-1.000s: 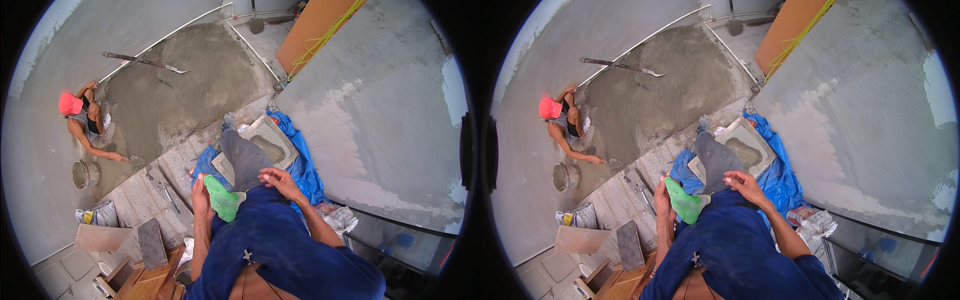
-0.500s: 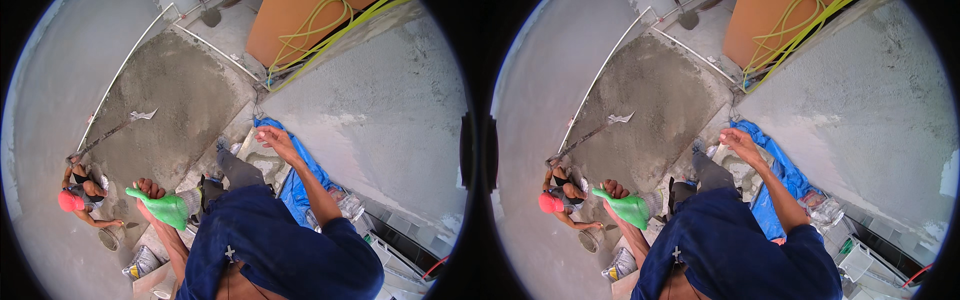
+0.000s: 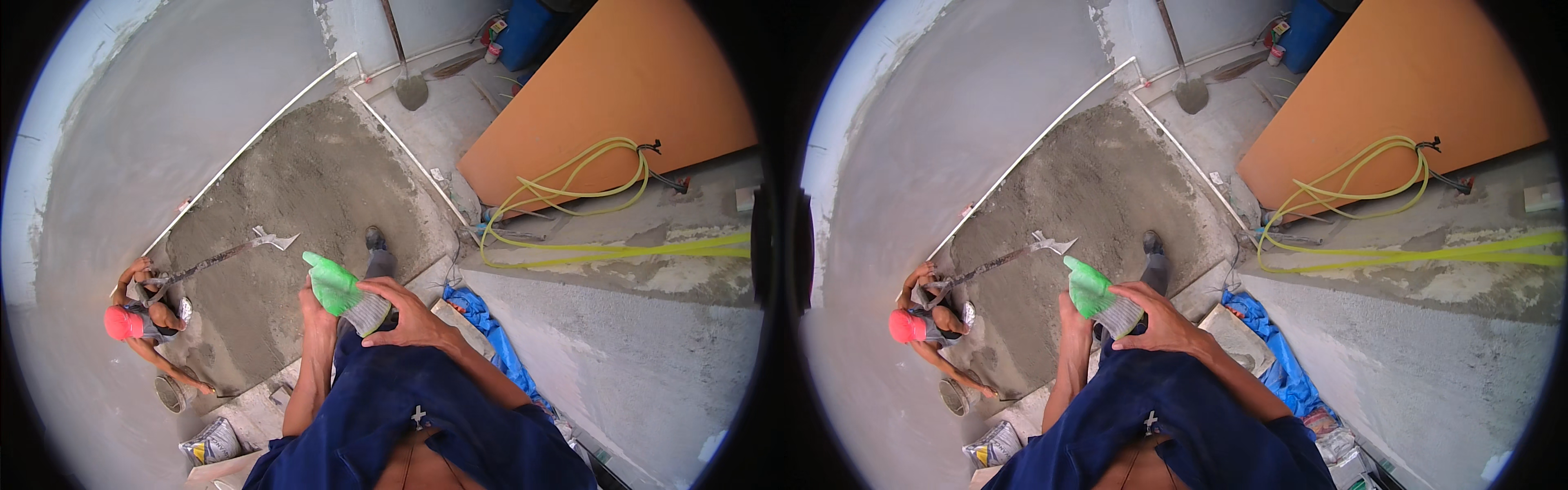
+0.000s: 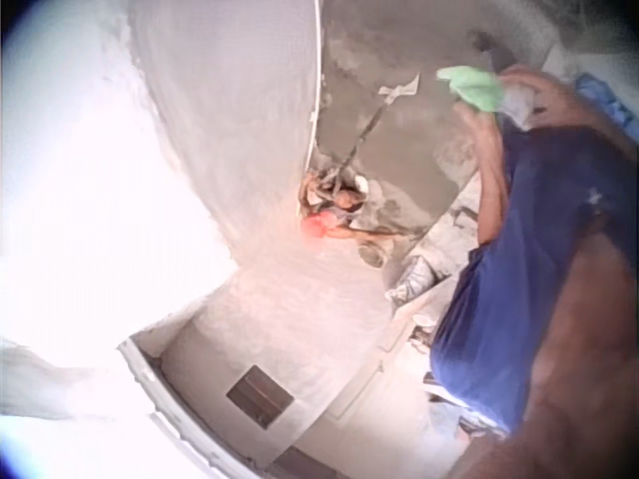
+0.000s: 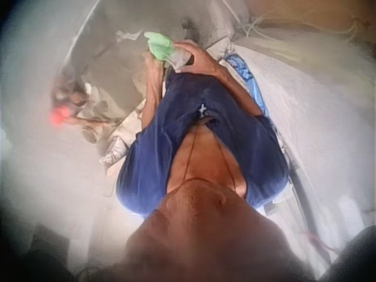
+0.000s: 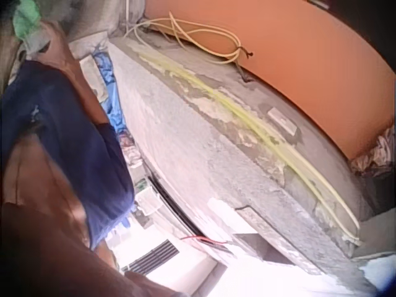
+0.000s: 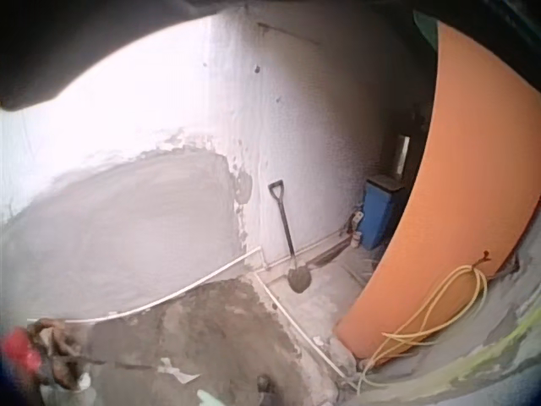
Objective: The person washes ceramic tiles one by one under a wall-mounted tap, using a blue bucket to catch runoff. They rinse each tile, place it on the floor, then gather the cleaned tiles and carry them to another room where other workers are laying floor tiles.
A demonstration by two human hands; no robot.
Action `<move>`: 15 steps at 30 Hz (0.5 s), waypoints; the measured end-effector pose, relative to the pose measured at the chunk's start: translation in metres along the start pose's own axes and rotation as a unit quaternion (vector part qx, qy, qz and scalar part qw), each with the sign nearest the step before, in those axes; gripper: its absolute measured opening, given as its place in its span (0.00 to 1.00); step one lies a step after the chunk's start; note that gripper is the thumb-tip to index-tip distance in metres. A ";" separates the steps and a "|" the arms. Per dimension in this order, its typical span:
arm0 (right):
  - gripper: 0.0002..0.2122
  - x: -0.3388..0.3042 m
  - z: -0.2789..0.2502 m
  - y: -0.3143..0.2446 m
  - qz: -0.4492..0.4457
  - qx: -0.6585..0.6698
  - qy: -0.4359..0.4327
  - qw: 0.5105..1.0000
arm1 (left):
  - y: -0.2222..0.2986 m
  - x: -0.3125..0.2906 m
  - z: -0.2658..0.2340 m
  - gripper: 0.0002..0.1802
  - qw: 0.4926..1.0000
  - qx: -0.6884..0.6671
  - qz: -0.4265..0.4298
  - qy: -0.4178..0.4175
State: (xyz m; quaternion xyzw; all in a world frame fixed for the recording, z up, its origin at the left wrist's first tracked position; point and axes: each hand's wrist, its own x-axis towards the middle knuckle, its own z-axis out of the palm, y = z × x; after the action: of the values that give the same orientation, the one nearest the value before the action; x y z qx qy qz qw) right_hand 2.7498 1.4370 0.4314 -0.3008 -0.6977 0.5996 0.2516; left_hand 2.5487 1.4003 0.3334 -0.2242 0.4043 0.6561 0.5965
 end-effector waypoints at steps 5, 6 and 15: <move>0.18 0.080 -0.045 0.057 0.003 -0.104 0.073 0.992 | -0.023 0.076 0.087 0.26 0.995 -0.083 -0.041 0.022; 0.16 0.097 -0.060 0.060 0.001 -0.111 0.090 0.990 | -0.028 0.095 0.106 0.25 0.994 -0.094 -0.046 0.011; 0.12 0.219 -0.192 0.086 0.173 0.100 0.219 0.955 | -0.027 0.140 0.207 0.24 0.982 0.180 0.021 0.052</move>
State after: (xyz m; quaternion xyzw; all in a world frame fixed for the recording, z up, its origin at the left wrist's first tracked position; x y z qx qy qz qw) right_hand 2.7448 1.7355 0.3742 -0.5141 -0.4994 0.6202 0.3190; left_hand 2.5870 1.6485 0.3359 -0.1385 0.5513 0.5721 0.5912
